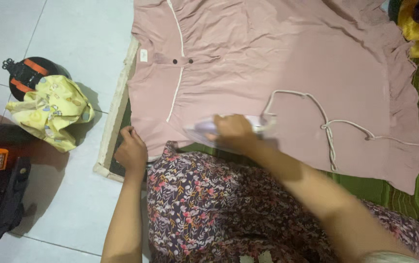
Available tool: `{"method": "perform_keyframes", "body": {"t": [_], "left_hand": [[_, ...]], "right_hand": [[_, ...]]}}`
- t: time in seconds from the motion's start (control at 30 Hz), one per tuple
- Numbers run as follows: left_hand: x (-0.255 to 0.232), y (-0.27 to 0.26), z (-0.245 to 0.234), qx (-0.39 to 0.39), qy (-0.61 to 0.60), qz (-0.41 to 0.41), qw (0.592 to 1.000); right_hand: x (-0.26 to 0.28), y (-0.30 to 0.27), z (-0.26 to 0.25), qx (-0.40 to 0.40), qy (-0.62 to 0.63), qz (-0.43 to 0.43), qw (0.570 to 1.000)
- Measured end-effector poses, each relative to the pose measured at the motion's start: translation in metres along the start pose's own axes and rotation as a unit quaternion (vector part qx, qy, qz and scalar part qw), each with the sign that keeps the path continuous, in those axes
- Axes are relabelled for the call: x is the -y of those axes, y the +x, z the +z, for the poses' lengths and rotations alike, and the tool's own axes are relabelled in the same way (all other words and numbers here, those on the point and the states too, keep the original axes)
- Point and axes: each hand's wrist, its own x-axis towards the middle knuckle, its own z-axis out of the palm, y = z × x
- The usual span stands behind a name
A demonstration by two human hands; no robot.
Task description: The person irons a pink long-sleeved garment laid out on a green mat. They use a white electric iron to smooth the fabric, repeatedly moving the iron across the body and sleeves while adjusting the garment with their left hand.
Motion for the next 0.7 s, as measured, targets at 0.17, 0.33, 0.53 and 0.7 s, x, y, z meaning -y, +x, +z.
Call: {"method": "perform_keyframes", "body": {"t": [0.17,0.33,0.53,0.7], "left_hand": [[0.008,-0.005,-0.001,-0.01,-0.02,0.049,0.999],[0.004,0.008,-0.013,0.026,0.009,0.052,0.998],[-0.025,0.063,-0.036,0.0,-0.012,0.131,0.991],[-0.085,0.143,0.018,-0.011,-0.133,0.217,0.967]], "right_hand": [[0.004,0.054,0.02,-0.065,0.007,-0.025,0.998],[-0.076,0.009,-0.002,0.026,-0.021,0.063,0.997],[-0.139,-0.048,-0.074,-0.014,-0.03,0.218,0.975],[-0.111,-0.007,-0.05,-0.087,-0.006,0.145,0.986]]}}
